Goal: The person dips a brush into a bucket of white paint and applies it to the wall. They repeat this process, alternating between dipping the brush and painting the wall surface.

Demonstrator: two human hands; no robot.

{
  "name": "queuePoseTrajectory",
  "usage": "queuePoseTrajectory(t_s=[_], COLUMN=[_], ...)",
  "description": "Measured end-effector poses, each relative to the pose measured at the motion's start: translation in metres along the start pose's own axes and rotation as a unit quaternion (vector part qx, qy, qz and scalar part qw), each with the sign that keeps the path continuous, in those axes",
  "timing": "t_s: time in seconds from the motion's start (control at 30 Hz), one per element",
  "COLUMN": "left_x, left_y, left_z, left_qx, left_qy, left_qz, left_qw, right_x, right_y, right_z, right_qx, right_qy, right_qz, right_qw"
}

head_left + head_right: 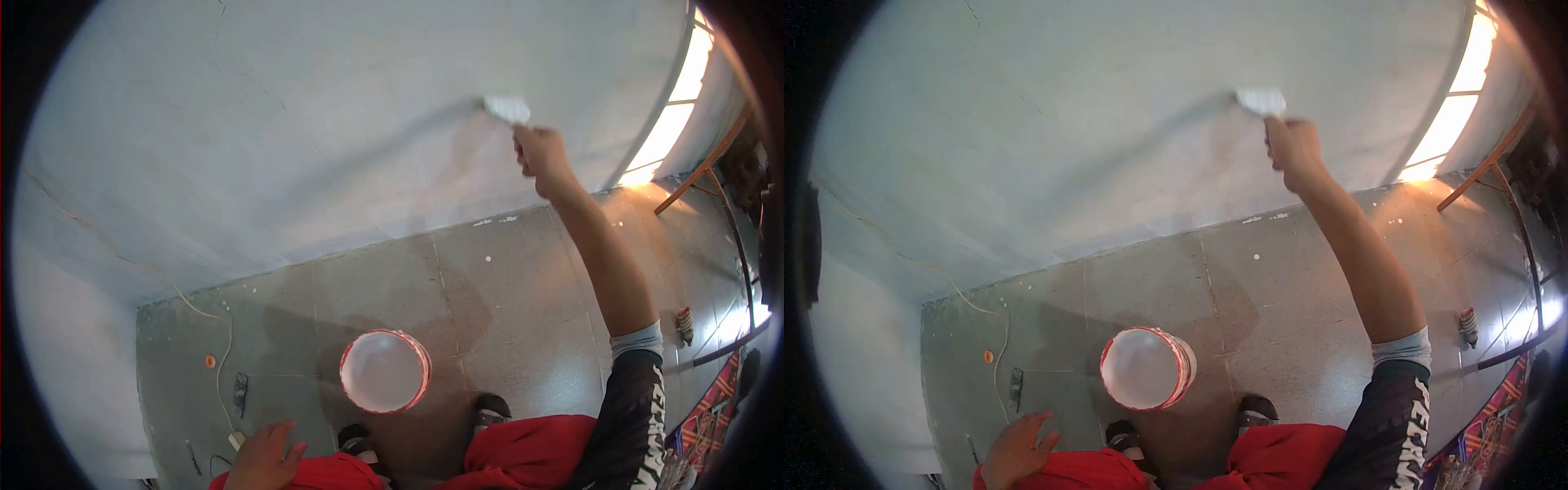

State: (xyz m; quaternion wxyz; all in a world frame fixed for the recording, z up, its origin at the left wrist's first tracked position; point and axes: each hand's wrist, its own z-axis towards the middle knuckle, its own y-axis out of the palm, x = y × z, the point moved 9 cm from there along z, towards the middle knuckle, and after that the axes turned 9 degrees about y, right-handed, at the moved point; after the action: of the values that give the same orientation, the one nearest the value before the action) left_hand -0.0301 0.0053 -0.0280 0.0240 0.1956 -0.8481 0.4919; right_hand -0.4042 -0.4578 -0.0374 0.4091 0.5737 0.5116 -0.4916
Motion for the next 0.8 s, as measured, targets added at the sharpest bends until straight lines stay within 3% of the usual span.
queuePoseTrajectory(t_s=[0.1,0.13,0.27,0.37,0.6,0.73,0.8], left_x=[-0.004,0.004,0.047,0.069,0.069,0.051,0.039], left_y=[0.011,0.008,-0.014,-0.012,0.006,-0.011,-0.014], left_z=[0.025,0.035,0.06,0.082,0.097,0.081,0.08], left_qx=[-0.008,0.008,0.054,0.046,-0.017,-0.008,-0.003], left_qy=[0.037,0.089,0.203,0.28,0.314,0.282,0.261], left_qz=[0.031,0.044,0.07,0.082,0.093,0.074,0.064], left_qw=[0.999,0.995,0.975,0.955,0.945,0.957,0.963], right_x=[-0.089,-0.108,-0.119,-0.055,0.159,0.192,0.169], right_y=[-0.003,-0.003,-0.002,0.009,0.034,0.04,0.045], right_z=[-0.03,-0.039,-0.075,-0.072,-0.058,-0.055,-0.044], right_qx=[-0.003,-0.013,-0.014,-0.004,-0.03,-0.022,-0.012], right_qy=[-0.112,-0.147,-0.177,-0.078,0.219,0.27,0.229], right_qz=[0.034,0.05,0.065,-0.024,-0.085,-0.049,-0.066], right_qw=[0.993,0.988,0.982,0.997,0.972,0.961,0.971])
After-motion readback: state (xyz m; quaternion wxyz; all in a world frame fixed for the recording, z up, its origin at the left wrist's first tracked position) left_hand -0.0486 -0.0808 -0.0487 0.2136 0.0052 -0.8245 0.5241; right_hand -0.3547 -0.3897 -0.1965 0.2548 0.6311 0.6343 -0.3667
